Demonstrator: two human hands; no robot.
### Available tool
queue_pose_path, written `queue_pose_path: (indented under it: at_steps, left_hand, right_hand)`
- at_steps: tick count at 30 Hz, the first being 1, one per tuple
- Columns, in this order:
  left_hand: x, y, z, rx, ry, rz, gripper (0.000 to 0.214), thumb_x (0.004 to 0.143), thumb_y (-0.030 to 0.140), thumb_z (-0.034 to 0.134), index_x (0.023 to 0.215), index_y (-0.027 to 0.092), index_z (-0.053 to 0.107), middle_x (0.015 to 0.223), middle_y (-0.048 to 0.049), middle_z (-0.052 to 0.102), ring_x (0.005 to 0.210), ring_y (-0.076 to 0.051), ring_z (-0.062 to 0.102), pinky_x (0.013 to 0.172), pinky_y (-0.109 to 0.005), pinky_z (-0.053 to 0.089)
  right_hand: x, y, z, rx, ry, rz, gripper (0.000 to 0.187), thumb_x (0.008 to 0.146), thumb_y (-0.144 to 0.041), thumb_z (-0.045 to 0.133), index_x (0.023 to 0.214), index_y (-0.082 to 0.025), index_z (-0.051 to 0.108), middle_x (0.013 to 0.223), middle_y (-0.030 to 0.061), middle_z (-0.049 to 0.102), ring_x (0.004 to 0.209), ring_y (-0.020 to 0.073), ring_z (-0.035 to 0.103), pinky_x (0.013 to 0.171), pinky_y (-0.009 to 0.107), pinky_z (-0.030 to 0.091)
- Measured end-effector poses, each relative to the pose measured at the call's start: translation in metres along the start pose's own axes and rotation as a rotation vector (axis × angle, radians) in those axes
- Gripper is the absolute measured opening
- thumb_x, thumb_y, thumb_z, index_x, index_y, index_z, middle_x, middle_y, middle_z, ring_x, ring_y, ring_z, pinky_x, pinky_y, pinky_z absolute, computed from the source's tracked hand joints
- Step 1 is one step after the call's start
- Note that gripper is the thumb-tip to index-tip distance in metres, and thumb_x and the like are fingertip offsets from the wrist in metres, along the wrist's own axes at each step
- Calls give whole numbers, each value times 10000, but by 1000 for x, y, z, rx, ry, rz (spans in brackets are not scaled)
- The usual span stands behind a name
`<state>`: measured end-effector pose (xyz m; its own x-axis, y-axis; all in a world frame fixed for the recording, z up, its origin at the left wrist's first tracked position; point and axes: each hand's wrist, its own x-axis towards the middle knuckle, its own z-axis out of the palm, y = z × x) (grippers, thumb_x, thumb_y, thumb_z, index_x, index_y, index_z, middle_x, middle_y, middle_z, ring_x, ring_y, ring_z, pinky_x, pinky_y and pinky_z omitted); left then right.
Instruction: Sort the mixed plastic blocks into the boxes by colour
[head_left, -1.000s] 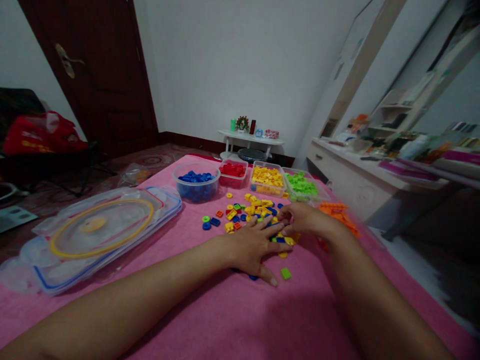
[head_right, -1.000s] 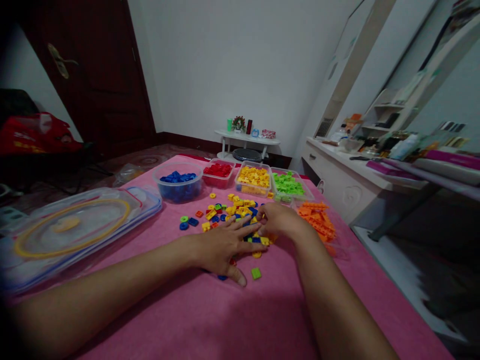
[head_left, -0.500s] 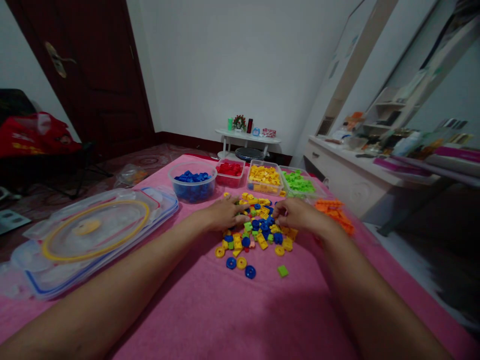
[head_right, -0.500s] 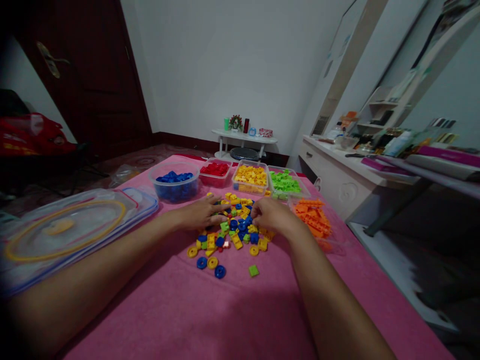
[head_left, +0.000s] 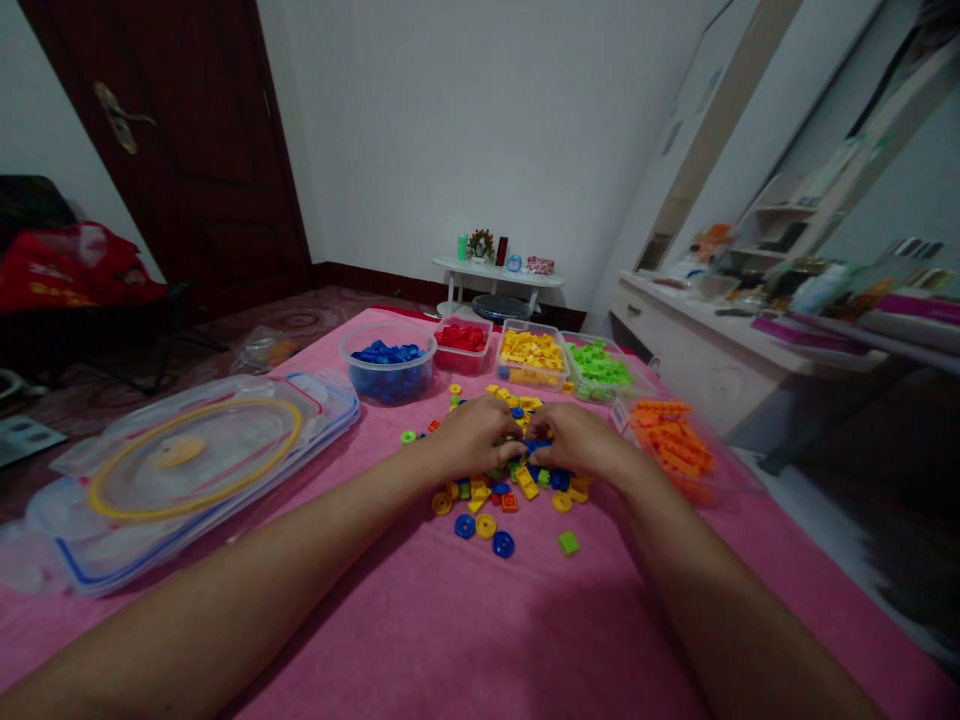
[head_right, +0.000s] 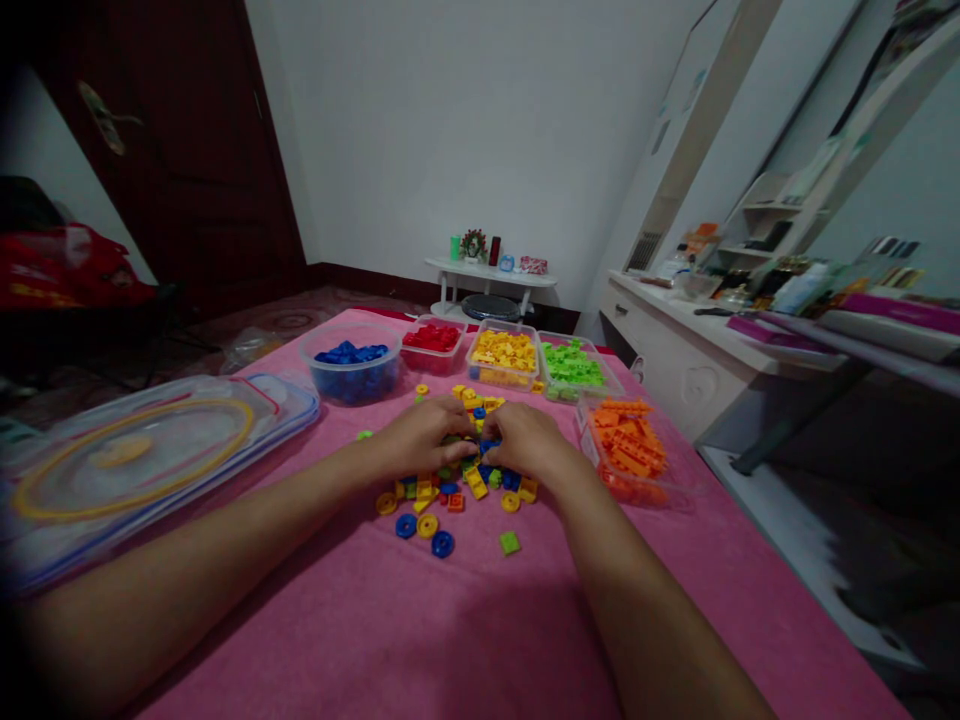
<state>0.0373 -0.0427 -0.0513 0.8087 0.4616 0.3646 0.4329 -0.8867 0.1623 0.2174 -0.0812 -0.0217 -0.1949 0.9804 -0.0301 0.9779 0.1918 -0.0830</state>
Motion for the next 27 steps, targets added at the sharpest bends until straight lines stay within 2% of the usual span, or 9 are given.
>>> queue_pose_path:
  at_steps: [4, 7, 13, 16, 20, 23, 27]
  left_hand:
    - [-2, 6, 10, 79, -41, -42, 270, 746, 209, 594, 996, 188, 694, 948, -85, 666, 896, -224, 595, 762, -317, 453]
    - [-1, 3, 14, 90, -39, -64, 268, 745, 220, 595, 992, 195, 694, 957, -83, 675, 920, -240, 596, 789, -340, 452]
    - [-1, 4, 8, 36, 13, -86, 239, 740, 238, 592, 939, 184, 712, 900, -91, 696, 889, -246, 613, 787, -350, 450]
    - [-1, 4, 3, -60, 83, -163, 220, 747, 222, 561, 888, 164, 719, 866, -87, 702, 822, -218, 619, 730, -313, 448]
    - [2, -3, -1, -341, 190, -350, 201, 765, 239, 537, 798, 141, 709, 738, -54, 688, 662, -157, 596, 598, -248, 417]
    - [6, -10, -2, -706, 235, -518, 184, 763, 240, 552, 810, 123, 686, 689, -36, 666, 604, -125, 580, 536, -211, 411]
    - [7, -11, -7, -1179, 220, -733, 126, 733, 238, 611, 784, 126, 635, 645, -16, 631, 513, -89, 543, 454, -176, 402]
  right_hand:
    - [4, 15, -3, 33, 84, 68, 232, 626, -241, 702, 855, -212, 671, 829, -1, 678, 718, 139, 582, 589, 220, 362]
    - [5, 18, -3, 14, 57, 75, 210, 626, -252, 703, 829, -209, 667, 801, -2, 670, 696, 137, 573, 565, 222, 344]
    - [4, 8, 4, -58, 72, 96, 204, 643, -227, 670, 847, -216, 659, 849, 22, 683, 745, 161, 589, 563, 235, 327]
    - [2, 2, 3, -105, 77, 122, 227, 663, -202, 622, 886, -228, 655, 887, 38, 691, 781, 184, 606, 558, 248, 319]
    - [-4, -6, -3, -157, 57, 139, 235, 679, -189, 583, 897, -234, 656, 928, 52, 693, 813, 197, 619, 560, 254, 319]
    - [-7, -14, -7, -188, 49, 125, 254, 673, -166, 568, 898, -239, 660, 953, 54, 696, 855, 212, 625, 576, 260, 333]
    - [-7, -20, -3, -222, 34, 104, 299, 684, -152, 545, 943, -245, 663, 977, 70, 697, 894, 239, 628, 620, 278, 365]
